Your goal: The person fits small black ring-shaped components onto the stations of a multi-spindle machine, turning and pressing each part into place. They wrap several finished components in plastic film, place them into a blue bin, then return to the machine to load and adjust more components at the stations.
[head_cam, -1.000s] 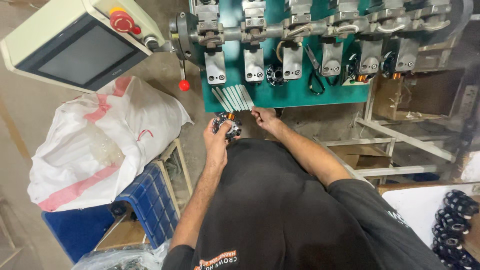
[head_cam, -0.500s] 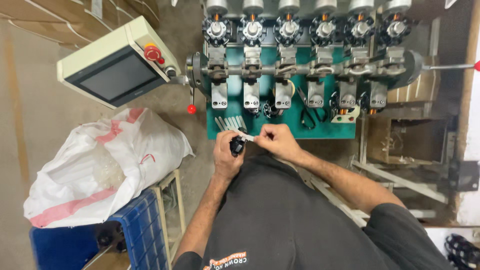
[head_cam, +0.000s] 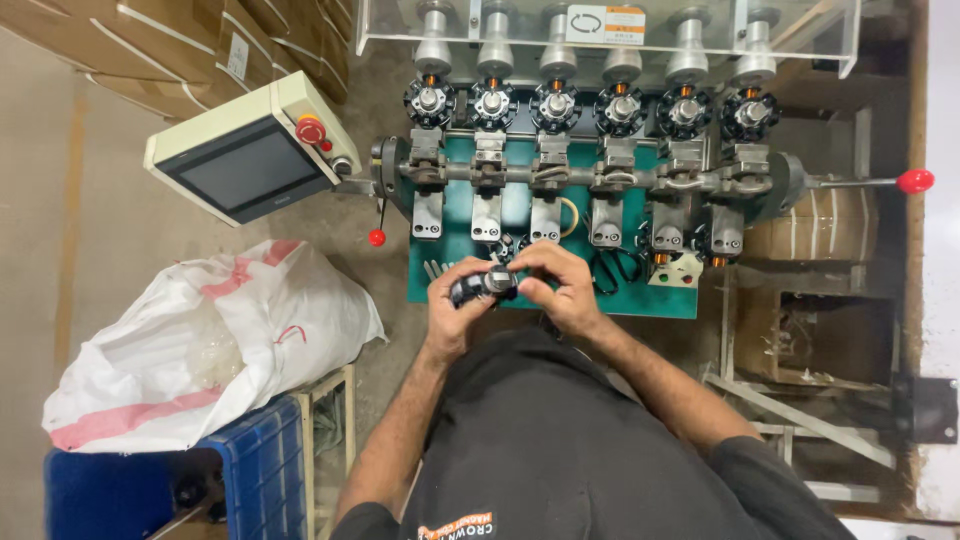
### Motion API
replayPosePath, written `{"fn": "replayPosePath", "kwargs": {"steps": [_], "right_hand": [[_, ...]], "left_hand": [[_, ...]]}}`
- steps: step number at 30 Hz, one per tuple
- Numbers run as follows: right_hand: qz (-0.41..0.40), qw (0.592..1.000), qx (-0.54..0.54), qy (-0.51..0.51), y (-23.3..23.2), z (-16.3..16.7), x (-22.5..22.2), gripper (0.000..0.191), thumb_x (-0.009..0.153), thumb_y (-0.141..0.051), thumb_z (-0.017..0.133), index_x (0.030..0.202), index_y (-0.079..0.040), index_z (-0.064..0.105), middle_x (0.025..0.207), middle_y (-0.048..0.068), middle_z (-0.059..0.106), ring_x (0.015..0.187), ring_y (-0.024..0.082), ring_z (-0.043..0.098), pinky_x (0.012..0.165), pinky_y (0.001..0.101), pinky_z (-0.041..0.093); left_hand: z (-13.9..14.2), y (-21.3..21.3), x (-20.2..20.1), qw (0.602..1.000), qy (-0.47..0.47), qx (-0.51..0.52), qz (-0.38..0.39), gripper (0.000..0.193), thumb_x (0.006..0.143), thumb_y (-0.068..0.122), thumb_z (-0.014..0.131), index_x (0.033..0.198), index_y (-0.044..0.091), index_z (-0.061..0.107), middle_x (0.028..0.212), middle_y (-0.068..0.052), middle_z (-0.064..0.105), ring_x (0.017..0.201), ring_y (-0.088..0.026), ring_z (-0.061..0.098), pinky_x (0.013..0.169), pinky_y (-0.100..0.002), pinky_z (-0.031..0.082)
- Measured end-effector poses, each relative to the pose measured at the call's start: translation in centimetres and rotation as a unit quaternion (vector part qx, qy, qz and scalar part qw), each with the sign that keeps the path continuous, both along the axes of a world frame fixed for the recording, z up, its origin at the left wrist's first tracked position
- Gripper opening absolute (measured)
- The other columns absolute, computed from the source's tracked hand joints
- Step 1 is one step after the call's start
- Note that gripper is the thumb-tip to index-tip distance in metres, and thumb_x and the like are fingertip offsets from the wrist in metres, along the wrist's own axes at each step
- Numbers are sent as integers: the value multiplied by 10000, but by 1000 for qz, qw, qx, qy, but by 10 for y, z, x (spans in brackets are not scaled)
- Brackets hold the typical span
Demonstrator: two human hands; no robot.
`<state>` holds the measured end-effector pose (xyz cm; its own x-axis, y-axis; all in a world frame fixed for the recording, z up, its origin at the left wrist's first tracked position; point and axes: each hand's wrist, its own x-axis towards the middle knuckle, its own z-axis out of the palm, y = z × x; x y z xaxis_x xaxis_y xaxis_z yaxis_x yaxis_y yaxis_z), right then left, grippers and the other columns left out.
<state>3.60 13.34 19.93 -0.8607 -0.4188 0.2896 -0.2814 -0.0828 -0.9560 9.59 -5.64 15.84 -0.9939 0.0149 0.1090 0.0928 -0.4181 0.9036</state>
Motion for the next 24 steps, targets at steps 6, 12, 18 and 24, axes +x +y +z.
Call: {"fn": "replayPosePath", "kwargs": {"steps": [6, 12, 18, 24], "right_hand": [[96, 980, 149, 95, 24, -6, 4, 309, 785, -187, 852, 1020, -51, 705, 916, 60, 655, 644, 115, 598, 532, 250, 473], [15, 943, 218, -253, -20, -134, 47, 248, 844, -237, 827, 895, -16, 727, 728, 44, 693, 581, 107, 629, 512, 279, 508], [-160, 856, 220, -440, -44, -230, -1, 288, 862, -263, 796, 1013, -23, 741, 716, 41, 734, 504, 104, 647, 467, 276, 513], [-223, 862, 138, -434, -33, -221, -3, 240, 912, -199, 684, 1053, -8, 720, 842, 42, 753, 571, 96, 681, 488, 254, 525]], "left_hand": [[-12, -38, 0, 976, -76, -107, -174, 790, 786, -34, 791, 1517, 60, 507, 1074, -78, 684, 1036, -152, 642, 968, -310, 524], [-119, -58, -16, 838, -426, -12, -340, 563, 862, 86, 785, 1350, 20, 513, 1039, -46, 702, 925, -147, 687, 797, -363, 572], [-192, -28, -79, 827, -188, -521, -97, 357, 781, 222, 801, 1065, 41, 682, 1014, -180, 715, 927, -371, 704, 806, -471, 561], [-185, -8, -121, 853, -16, -520, 37, 367, 818, 272, 755, 1110, 63, 678, 1076, -193, 681, 1020, -427, 645, 868, -505, 529]]}}
